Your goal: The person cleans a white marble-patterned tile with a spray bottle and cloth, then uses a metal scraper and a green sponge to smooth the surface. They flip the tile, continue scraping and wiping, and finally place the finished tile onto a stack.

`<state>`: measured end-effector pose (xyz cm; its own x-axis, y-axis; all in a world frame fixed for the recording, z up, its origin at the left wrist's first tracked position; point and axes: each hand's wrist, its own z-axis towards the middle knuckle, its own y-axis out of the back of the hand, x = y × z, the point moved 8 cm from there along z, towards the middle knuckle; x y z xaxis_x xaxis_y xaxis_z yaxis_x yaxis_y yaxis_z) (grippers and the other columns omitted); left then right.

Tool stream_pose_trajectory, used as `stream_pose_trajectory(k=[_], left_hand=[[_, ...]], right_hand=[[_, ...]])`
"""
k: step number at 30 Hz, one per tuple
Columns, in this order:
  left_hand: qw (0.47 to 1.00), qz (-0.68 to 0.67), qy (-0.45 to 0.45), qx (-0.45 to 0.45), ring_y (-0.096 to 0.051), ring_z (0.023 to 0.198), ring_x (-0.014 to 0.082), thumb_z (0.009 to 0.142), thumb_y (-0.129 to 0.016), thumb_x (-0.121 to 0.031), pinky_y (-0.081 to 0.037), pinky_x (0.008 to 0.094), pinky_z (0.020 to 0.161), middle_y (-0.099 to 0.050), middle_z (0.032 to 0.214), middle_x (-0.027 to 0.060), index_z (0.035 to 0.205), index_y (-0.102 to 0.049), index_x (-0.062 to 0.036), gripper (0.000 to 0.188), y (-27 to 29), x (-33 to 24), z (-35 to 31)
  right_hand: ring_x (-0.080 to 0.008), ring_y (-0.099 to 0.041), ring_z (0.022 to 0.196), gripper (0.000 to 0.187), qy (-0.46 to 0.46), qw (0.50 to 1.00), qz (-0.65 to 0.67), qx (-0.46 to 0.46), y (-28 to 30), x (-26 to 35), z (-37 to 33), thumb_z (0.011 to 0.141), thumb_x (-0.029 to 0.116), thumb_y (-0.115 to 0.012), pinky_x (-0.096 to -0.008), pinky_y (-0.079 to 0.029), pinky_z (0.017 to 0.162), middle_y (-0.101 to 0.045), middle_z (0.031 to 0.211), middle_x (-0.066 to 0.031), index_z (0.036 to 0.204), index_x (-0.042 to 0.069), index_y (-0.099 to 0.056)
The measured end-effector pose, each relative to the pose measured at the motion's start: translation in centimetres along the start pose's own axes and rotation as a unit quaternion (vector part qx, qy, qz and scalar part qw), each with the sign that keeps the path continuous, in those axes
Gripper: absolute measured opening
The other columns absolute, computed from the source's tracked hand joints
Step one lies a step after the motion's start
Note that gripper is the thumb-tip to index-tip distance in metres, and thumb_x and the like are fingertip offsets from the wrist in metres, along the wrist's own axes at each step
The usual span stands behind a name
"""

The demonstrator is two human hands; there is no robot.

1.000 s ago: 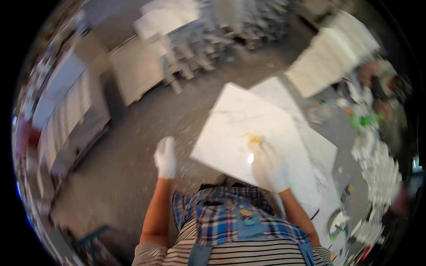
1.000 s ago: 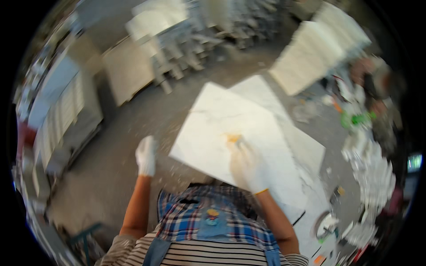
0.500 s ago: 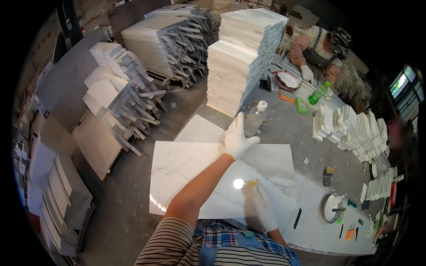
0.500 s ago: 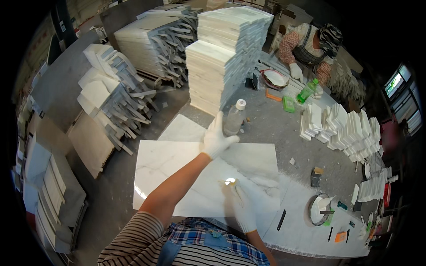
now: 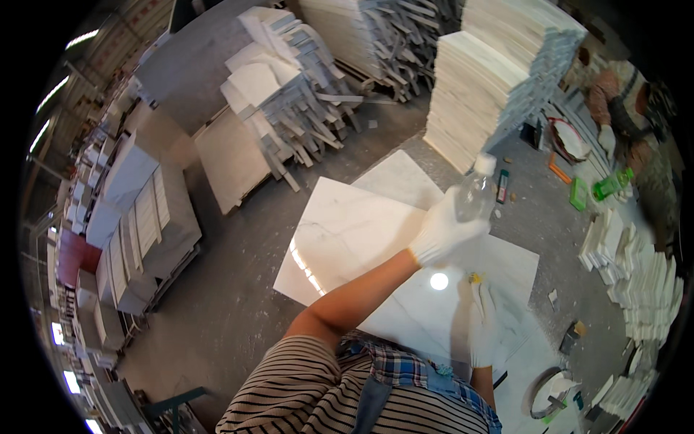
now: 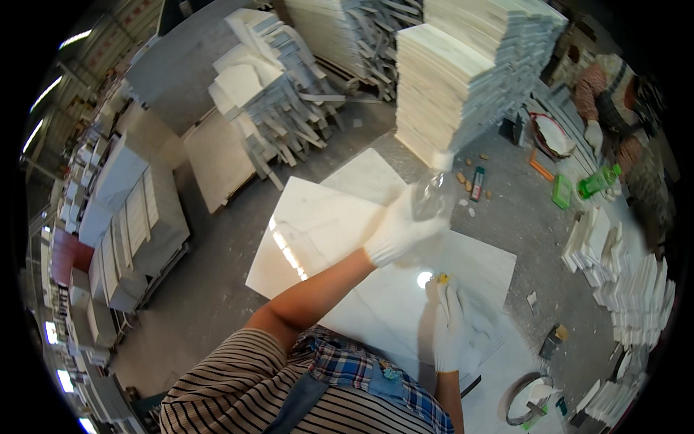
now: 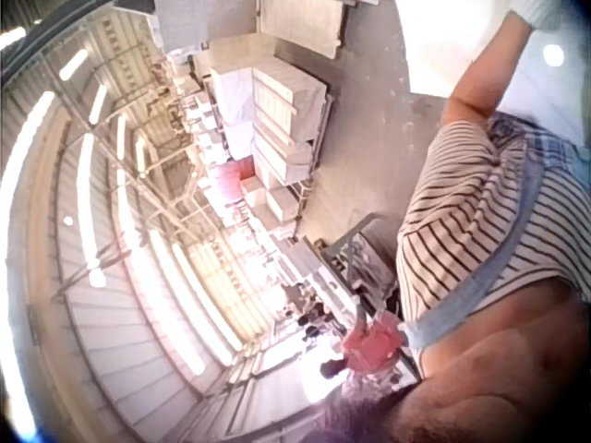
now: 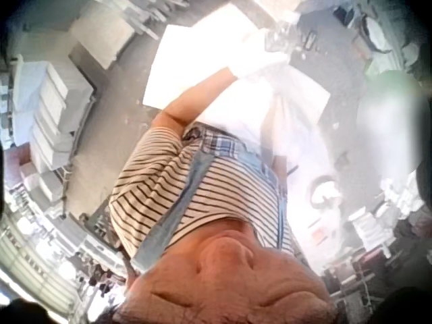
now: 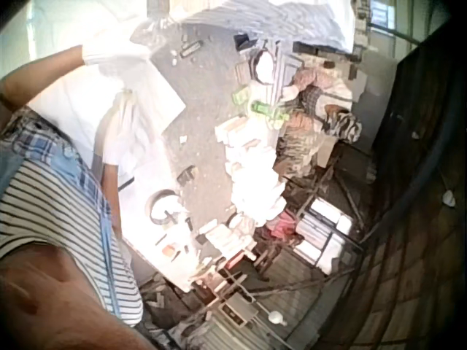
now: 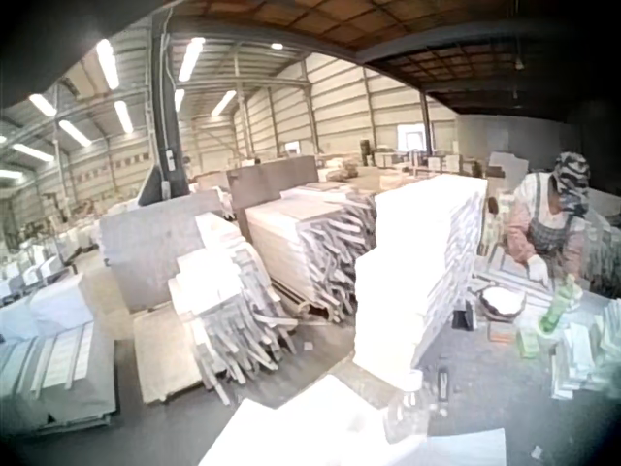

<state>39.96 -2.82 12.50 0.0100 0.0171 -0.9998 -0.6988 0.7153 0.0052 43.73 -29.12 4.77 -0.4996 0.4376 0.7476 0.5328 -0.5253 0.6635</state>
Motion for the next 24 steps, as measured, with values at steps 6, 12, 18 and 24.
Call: stream_pose_trajectory(k=[6, 12, 18, 24], left_hand=[[0.969, 0.175, 0.171, 0.038, -0.069, 0.108, 0.0168, 0.089, -0.079, -0.024, -0.058, 0.0336, 0.092, -0.072, 0.121, 0.0130, 0.142, -0.058, 0.0032, 0.063, 13.2, 3.4, -13.6], [0.921, 0.225, 0.313, -0.062, -0.072, 0.098, 0.0201, 0.089, -0.078, -0.036, -0.060, 0.0337, 0.084, -0.075, 0.107, 0.0165, 0.135, -0.062, 0.0102, 0.067, 23.5, 3.4, -20.4], [0.916, 0.182, 0.337, -0.120, -0.075, 0.091, 0.0275, 0.093, -0.068, -0.047, -0.058, 0.0386, 0.080, -0.077, 0.099, 0.0203, 0.129, -0.070, -0.0039, 0.057, 27.3, 4.4, -18.4], [0.917, 0.207, 0.337, -0.058, -0.076, 0.100, 0.0300, 0.092, -0.068, -0.053, -0.058, 0.0381, 0.085, -0.077, 0.112, 0.0218, 0.126, -0.072, -0.0012, 0.062, 30.2, 3.7, -19.3]], right_hand=[[-0.0411, -0.061, 0.115, 0.045, 0.221, 0.955, -0.181, 0.075, -4.1, 13.7, 1.9, 0.096, 0.016, -0.063, -0.0489, -0.050, 0.101, -0.063, 0.137, -0.0200, 0.140, 0.007, -0.065], [-0.0383, -0.064, 0.097, 0.047, 0.325, 0.919, -0.179, 0.132, -12.2, 17.7, 2.6, 0.091, 0.016, -0.066, -0.0498, -0.055, 0.086, -0.067, 0.129, -0.0126, 0.137, 0.008, -0.067], [-0.0391, -0.065, 0.095, 0.049, 0.318, 0.920, -0.226, 0.028, -17.6, 21.6, 10.9, 0.091, 0.014, -0.065, -0.0502, -0.055, 0.083, -0.067, 0.129, -0.0145, 0.139, 0.008, -0.066], [-0.0399, -0.065, 0.091, 0.051, 0.374, 0.901, -0.196, 0.104, -21.1, 24.2, 2.4, 0.094, 0.018, -0.063, -0.0512, -0.054, 0.084, -0.066, 0.131, -0.0141, 0.144, 0.009, -0.062]])
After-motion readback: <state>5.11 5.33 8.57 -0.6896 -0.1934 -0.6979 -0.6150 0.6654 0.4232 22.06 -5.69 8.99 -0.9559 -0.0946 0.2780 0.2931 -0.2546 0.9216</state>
